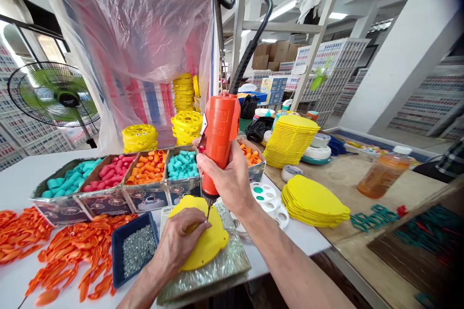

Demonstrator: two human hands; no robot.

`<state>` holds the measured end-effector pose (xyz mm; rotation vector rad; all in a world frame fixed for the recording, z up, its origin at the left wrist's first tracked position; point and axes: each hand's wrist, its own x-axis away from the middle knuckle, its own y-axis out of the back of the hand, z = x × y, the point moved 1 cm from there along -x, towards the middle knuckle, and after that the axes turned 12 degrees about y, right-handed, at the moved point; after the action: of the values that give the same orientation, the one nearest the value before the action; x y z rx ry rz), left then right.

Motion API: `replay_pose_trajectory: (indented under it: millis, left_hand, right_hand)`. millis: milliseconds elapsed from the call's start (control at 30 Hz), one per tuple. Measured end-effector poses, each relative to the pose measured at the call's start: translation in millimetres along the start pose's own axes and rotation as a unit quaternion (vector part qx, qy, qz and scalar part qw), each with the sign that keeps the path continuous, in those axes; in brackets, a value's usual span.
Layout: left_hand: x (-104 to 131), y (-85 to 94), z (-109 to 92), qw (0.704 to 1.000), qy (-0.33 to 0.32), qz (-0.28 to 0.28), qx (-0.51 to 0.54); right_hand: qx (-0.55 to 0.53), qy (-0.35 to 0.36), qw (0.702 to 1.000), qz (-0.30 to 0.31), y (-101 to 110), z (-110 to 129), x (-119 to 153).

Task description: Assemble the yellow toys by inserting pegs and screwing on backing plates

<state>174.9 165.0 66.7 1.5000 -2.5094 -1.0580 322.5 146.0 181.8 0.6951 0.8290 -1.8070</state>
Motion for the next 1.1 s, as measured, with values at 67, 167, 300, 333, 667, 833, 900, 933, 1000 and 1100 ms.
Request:
replay_pose_trajectory:
  millis: [67, 167, 300, 333, 667, 833, 900, 933, 1000, 1100]
  left_hand:
    - [0.4, -0.1, -1.7, 1.0, -0.001, 0.002, -0.002]
    - [0.8, -0.2, -3.9, 1.0, -0.001, 0.004, -0.005]
    - [0.8, 0.1, -4.3, 1.0, 0.002, 0.007, -0.005]
    - [0.7, 0.2, -3.9, 1.0, 0.003, 0.008, -0.005]
    - [-0.7, -0.4, -8.0, 1.0, 0.013, 0.011, 0.011]
    - [0.0, 1.5, -11.3, 0.999, 0.03, 0.019, 0.023]
    - [0.0, 1.4, -9.8, 0.998, 0.043, 0.023, 0.034]
    - [-0.2, 1.0, -8.7, 0.998, 0.048, 0.026, 0.038]
    - [-1.2, -0.4, -6.9, 0.997, 0.048, 0.034, 0.043]
    - [-3.1, -3.9, -6.4, 0.997, 0.026, 0.067, 0.041]
  right_hand:
    - [-0.012, -0.008, 1.0, 0.006, -1.0, 1.6, 2.0]
    - [-0.023, -0.012, 1.0, 0.012, -1.7, 1.6, 4.2]
    - [-0.025, -0.02, 0.999, 0.012, -1.6, -0.4, 6.0]
    - [-0.026, -0.022, 0.999, 0.013, -1.6, -1.0, 6.2]
    - [-0.007, -0.024, 1.0, 0.01, -0.6, -5.6, 7.0]
    - [0.03, -0.033, 0.999, 0.023, -0.6, -4.7, 9.2]
    - [0.032, -0.038, 0.998, 0.03, 0.3, -4.3, 9.6]
    - [0.03, -0.039, 0.998, 0.035, 1.2, -4.1, 9.4]
    - [0.021, -0.039, 0.998, 0.049, 4.3, -3.3, 8.7]
    - [0.003, -0.041, 0.998, 0.057, 12.3, -1.1, 8.6]
